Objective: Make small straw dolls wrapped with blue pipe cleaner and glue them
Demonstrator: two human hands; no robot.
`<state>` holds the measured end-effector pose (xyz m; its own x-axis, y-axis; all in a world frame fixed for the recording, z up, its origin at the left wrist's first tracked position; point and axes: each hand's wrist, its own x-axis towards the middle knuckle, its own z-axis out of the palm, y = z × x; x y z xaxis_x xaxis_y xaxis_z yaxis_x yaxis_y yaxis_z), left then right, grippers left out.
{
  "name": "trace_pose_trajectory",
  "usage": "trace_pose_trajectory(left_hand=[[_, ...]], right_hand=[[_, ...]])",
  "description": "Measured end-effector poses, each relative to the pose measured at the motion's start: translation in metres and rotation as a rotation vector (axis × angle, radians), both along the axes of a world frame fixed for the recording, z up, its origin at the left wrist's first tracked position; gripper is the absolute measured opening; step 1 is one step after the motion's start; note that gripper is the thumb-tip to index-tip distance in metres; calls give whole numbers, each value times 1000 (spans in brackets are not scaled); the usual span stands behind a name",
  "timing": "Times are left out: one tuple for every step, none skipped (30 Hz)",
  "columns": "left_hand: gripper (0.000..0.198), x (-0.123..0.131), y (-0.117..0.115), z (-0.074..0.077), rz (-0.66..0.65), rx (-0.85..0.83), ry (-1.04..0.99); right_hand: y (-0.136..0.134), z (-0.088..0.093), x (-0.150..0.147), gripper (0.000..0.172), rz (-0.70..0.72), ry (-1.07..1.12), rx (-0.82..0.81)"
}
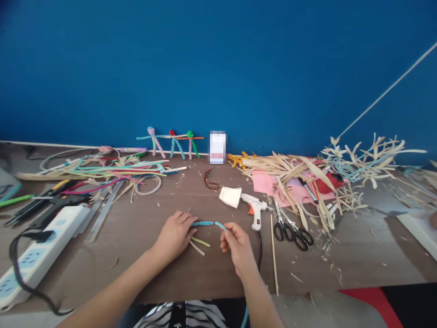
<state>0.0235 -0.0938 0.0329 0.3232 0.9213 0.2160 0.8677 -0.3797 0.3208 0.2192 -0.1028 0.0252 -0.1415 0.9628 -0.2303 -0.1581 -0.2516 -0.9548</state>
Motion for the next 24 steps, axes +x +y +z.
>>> trace_pose_trajectory(left_hand=[[20, 1, 2, -1, 0, -20, 13], [18, 2, 4, -2, 0, -35, 19], [16, 1, 6, -3, 0, -48, 14], [17, 0, 7, -2, 1, -59, -7], [18, -1, 8, -1, 5, -68, -51], [18, -2, 7, 2, 15, -79, -119], [17, -3, 7, 6, 33, -97, -209], [17, -3, 6, 10, 59, -126, -318], [16, -3, 5, 15, 91, -175, -439], [16, -3, 4, 19, 124, -247, -569], [17, -2, 3, 24, 147, -340, -705], [19, -1, 2, 27, 155, -444, -842], [21, 1, 1, 29, 153, -546, -970], [22, 3, 0, 31, 143, -636, -1085], [23, 4, 0, 32, 131, -703, -1182], [23, 6, -1, 32, 125, -743, -1256], [23, 8, -2, 32, 125, -762, -1308], [23, 10, -3, 32, 127, -765, -1344], [23, 11, -4, 32, 133, -757, -1367], [24, 12, -6, 32, 142, -745, -1380], [25, 13, -7, 32, 155, -731, -1387], [26, 14, -8, 33, 167, -718, -1391], [27, 14, -8, 33, 180, -707, -1395], [27, 14, -8, 34, 191, -694, -1401]], right_hand=[[0, 1, -2, 13, -1, 6, 7], [1, 2, -3, 12, -2, 7, 18], [1, 2, -3, 11, -5, 6, 26], [0, 2, -3, 11, -8, 8, 28], [0, 1, -3, 11, -13, 17, 19], [0, 1, -3, 12, -21, 33, -3], [0, 0, -2, 16, -35, 56, -34], [1, 0, -2, 20, -52, 84, -68], [2, 0, -2, 23, -68, 113, -98], [3, 0, -3, 25, -82, 140, -117], [4, 0, -4, 25, -89, 161, -124], [6, 1, -6, 25, -88, 174, -122], [7, 2, -9, 24, -79, 180, -112], [9, 3, -13, 23, -64, 180, -99], [9, 4, -17, 22, -44, 175, -85], [10, 5, -22, 22, -24, 166, -70], [10, 7, -27, 22, -5, 156, -55], [9, 8, -31, 21, 10, 148, -41], [9, 9, -36, 21, 22, 142, -29], [7, 10, -40, 21, 31, 142, -17], [6, 11, -43, 21, 37, 146, -9], [5, 12, -46, 21, 43, 154, -5], [3, 12, -48, 21, 49, 162, -4], [2, 13, -49, 22, 54, 167, -6]])
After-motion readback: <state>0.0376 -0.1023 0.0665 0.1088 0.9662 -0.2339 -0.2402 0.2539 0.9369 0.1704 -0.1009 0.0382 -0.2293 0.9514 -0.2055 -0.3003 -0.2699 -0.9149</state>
